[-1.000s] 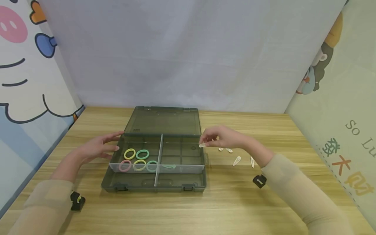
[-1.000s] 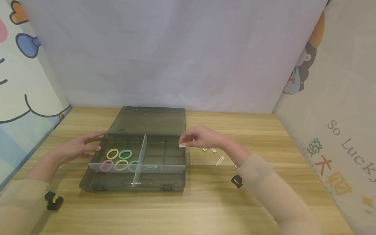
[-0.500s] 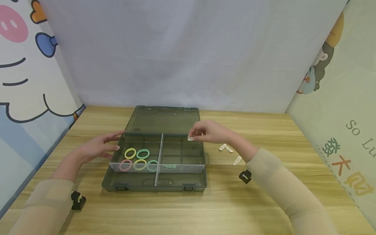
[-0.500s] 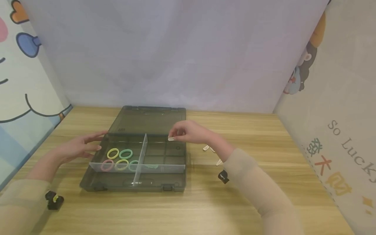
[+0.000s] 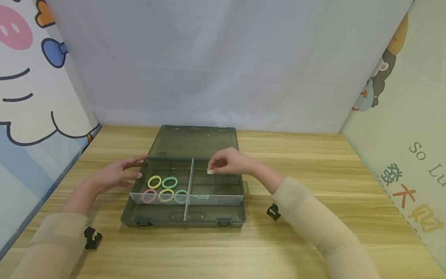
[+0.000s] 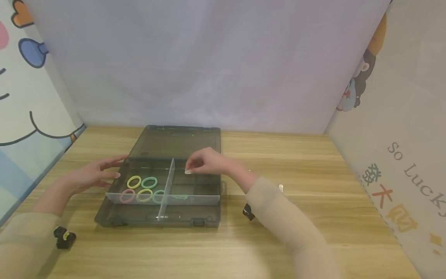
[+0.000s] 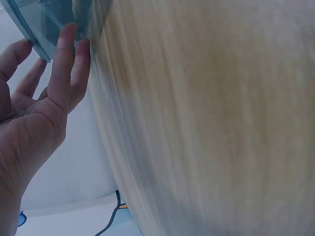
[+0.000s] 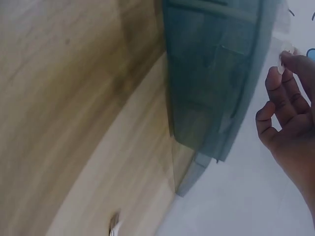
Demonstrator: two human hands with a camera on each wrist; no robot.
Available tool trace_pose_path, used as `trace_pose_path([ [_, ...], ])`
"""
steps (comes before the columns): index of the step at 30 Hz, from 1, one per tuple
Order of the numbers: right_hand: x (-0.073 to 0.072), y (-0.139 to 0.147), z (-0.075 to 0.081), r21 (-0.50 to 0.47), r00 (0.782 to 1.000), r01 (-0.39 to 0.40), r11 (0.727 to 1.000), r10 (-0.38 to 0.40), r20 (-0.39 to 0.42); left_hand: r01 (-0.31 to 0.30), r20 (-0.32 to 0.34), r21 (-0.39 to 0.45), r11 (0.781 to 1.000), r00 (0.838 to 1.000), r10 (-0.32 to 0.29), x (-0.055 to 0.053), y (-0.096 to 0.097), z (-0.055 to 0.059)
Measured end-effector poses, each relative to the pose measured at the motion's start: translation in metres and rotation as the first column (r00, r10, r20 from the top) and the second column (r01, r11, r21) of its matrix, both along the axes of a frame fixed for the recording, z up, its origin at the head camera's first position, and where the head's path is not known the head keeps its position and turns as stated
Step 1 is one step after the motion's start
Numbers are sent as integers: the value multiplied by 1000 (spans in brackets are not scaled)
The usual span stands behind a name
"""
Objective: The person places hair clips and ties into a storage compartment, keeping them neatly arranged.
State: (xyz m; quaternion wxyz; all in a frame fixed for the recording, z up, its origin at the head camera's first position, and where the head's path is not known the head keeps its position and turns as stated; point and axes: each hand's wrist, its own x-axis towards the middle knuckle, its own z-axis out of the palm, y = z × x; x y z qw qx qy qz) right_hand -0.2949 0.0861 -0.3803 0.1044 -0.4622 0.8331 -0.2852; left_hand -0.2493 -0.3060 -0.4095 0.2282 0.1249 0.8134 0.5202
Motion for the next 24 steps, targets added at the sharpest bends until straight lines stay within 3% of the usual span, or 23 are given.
trace_pose_path([
  [12, -2, -21, -21, 6, 999, -38, 999, 37, 38, 8, 1, 10, 1000, 1000, -8, 0, 0, 0],
  [20, -1, -34, -31, 44, 991, -57, 997, 51, 126, 11, 4, 16, 1000, 1000, -11, -1, 0, 0],
  [24, 0, -38, -35, 83, 990, -63, 995, 52, 129, 10, 9, 20, 1000, 1000, -10, 0, 1, 1],
])
